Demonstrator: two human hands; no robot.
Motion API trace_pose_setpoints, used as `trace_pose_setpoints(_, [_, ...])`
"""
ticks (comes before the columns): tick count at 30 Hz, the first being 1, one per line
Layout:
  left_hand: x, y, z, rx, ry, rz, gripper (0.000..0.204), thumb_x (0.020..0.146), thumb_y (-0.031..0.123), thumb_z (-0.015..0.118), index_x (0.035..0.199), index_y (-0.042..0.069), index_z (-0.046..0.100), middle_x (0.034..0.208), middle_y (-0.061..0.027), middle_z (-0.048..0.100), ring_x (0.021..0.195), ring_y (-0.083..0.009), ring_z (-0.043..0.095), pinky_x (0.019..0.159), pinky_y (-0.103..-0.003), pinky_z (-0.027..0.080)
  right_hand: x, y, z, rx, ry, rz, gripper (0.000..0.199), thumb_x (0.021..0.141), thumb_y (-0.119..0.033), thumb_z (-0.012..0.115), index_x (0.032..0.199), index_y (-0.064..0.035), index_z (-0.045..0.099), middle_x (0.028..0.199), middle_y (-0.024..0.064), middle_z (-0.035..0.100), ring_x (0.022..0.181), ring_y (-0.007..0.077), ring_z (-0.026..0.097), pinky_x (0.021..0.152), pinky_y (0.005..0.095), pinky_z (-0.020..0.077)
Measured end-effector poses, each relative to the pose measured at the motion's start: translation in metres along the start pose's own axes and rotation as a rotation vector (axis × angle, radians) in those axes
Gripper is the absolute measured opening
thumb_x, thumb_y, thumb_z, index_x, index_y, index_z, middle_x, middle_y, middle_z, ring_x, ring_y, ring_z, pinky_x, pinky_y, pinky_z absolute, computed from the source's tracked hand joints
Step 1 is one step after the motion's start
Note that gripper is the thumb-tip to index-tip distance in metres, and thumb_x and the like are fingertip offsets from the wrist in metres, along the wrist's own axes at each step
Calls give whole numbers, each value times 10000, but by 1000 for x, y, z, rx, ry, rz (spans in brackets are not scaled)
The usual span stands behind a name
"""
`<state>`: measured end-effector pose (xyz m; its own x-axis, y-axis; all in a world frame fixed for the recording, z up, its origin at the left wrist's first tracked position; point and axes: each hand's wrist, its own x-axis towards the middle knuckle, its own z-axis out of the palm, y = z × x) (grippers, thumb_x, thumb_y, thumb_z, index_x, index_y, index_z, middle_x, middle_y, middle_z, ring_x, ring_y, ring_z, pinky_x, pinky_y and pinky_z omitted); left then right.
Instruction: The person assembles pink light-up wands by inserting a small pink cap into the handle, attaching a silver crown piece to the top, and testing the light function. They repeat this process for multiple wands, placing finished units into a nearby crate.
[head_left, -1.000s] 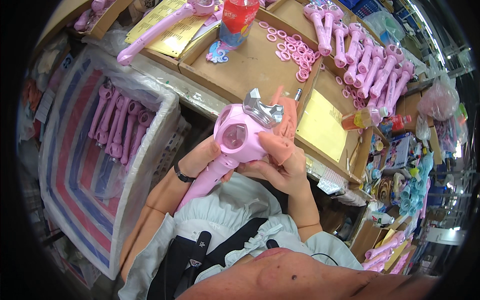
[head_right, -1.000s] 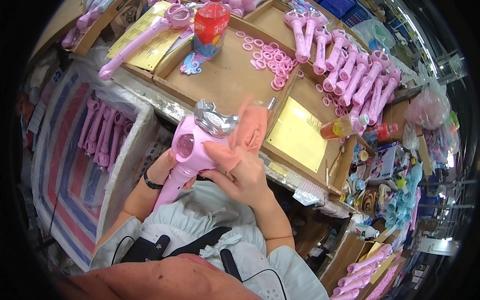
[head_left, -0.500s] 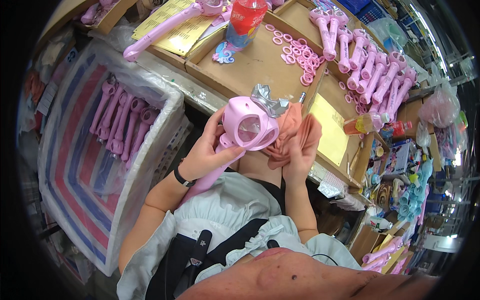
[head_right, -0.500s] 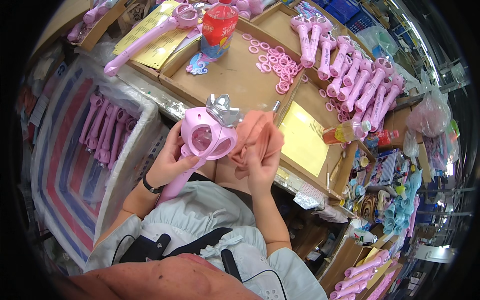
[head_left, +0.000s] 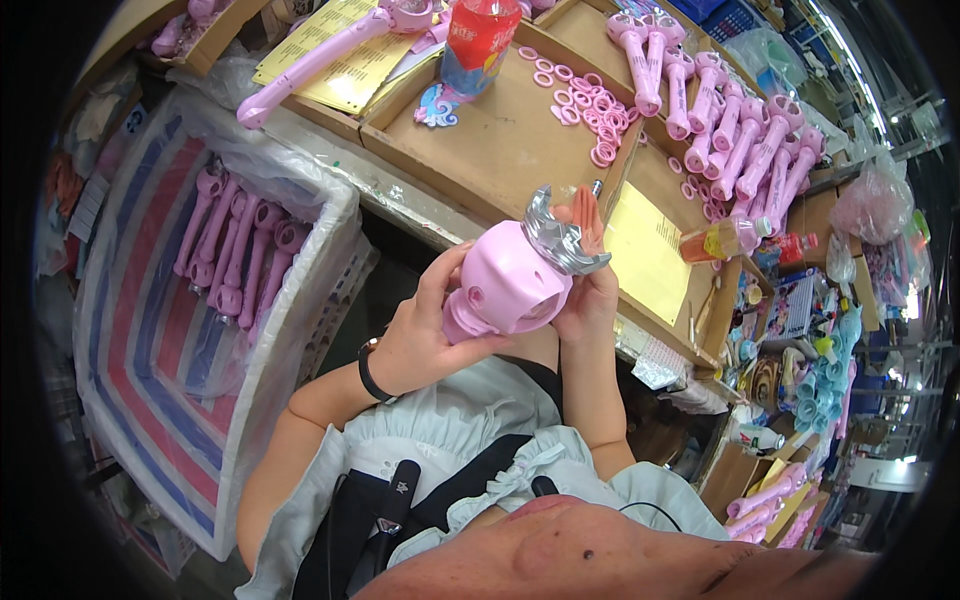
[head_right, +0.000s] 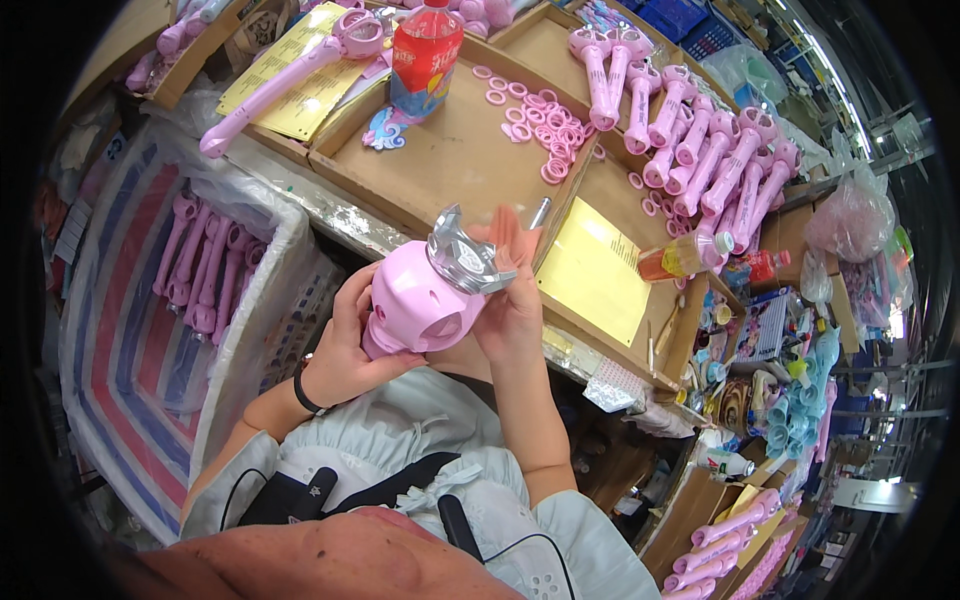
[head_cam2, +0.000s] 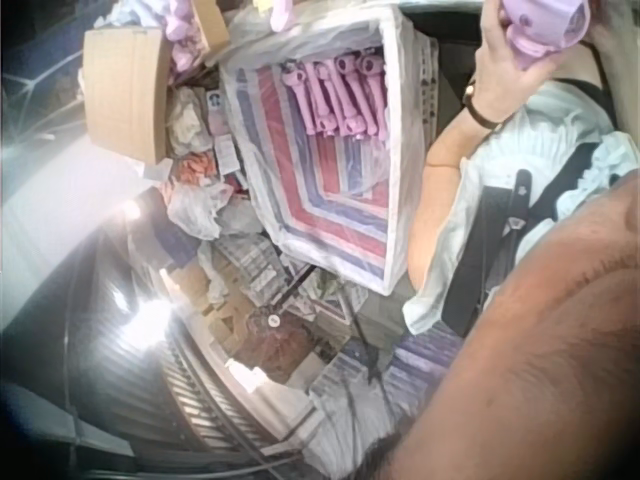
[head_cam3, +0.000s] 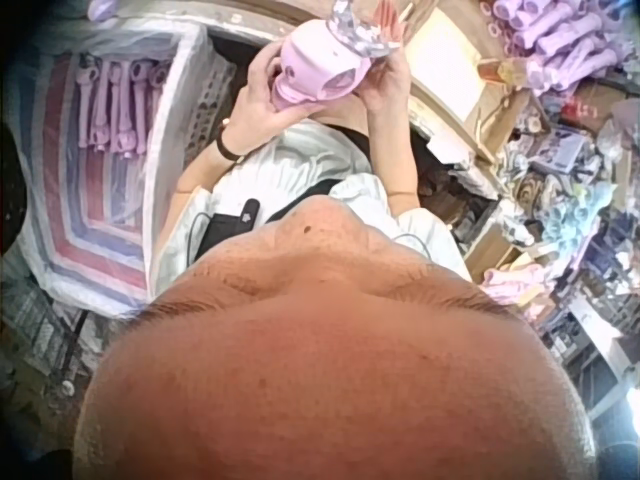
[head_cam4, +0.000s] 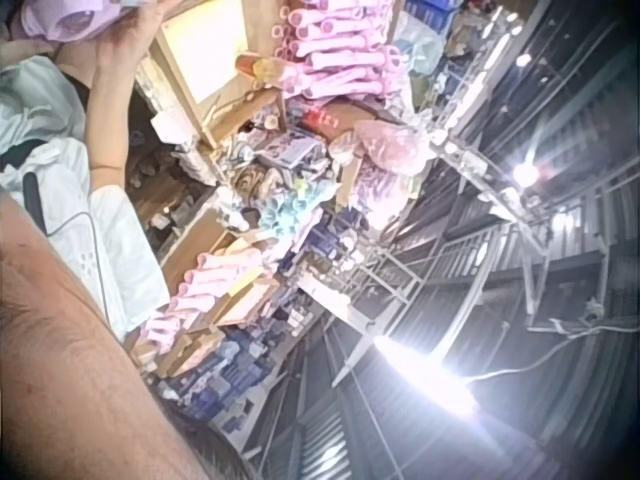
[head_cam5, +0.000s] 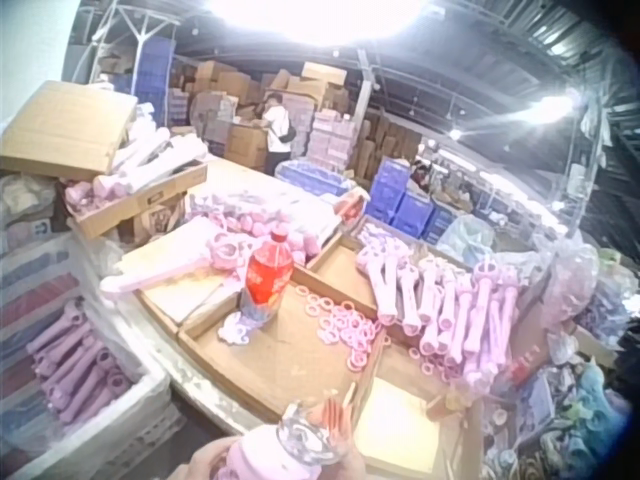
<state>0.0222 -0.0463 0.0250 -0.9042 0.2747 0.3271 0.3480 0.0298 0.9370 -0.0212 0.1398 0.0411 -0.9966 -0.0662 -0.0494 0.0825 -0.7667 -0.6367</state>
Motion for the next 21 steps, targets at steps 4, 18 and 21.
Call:
trace_pose_setpoints(4, [-6,1,2,30,-18,31,891,691,168,791,1350,40,206,1232,-203,469,1098,-305,534,903,-379,439,0,5,-4,-47,-71,-69,557,881,-212,554,1382,-114,332,1188,116,531,1052,243,557,912,381,464])
trace_pose_setpoints(18, [-16,7,2,180,-8,134,874,655,124,807,1323,24,252,1188,-212,492,1038,-305,560,860,-382,458,-14,0,1,59,-41,-55,538,891,-100,537,1385,-74,327,1151,62,533,1009,153,557,872,288,463])
trace_pose_setpoints(21, [-13,6,0,246,12,125,872,657,92,799,1333,27,253,1223,-205,474,1060,-287,557,874,-370,452,-10,-3,4,-317,111,-310,515,898,-81,523,1374,-39,332,1126,52,534,1015,117,529,868,244,433])
